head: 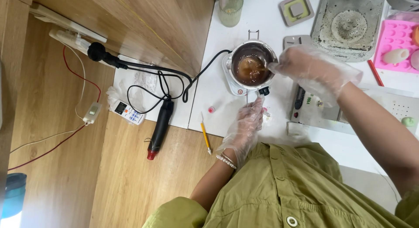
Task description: Preparing and coloring melted wax for candle making.
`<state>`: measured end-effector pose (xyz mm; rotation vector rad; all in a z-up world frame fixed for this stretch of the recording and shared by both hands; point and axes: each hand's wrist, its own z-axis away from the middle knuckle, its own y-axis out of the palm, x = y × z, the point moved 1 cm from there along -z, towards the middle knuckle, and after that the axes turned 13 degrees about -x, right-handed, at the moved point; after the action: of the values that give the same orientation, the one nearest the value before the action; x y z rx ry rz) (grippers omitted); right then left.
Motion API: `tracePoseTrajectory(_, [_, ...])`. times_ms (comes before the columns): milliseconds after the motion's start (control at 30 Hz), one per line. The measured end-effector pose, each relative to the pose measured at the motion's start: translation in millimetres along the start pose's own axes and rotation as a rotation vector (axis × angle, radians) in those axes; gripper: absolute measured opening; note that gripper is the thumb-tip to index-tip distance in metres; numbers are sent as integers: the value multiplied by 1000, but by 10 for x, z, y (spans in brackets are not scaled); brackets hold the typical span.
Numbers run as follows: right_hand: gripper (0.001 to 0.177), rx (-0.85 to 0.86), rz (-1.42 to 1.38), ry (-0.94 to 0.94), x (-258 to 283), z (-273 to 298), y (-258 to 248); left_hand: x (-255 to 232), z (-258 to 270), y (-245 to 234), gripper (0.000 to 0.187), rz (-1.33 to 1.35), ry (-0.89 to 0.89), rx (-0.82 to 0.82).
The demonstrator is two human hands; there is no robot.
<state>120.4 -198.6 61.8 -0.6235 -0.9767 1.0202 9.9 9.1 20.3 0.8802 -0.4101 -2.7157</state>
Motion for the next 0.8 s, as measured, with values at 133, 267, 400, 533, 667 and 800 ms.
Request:
tracePoseTrajectory(133, [62,-154,198,-32,189,92,-115,-9,14,-18,37,-13,-9,-37])
tracePoseTrajectory(267, [39,-29,52,123,524,244,-315,-5,18,-14,36,-16,-23,-40])
tracePoseTrajectory(400, [61,-230,244,-123,477,236,-308,38,-27,-40,36,3,5,-25])
tracePoseTrajectory(533, [53,-89,221,14,493,240,-254,58,-42,-71,35,-3,33,-15])
tracePoseTrajectory(667, [64,-205,306,-74,367,158,-202,118,-146,-82,35,31,9,-29])
tracePoseTrajectory(800, [65,10,337,3,496,284,-309,120,-124,-119,37,14,63,14])
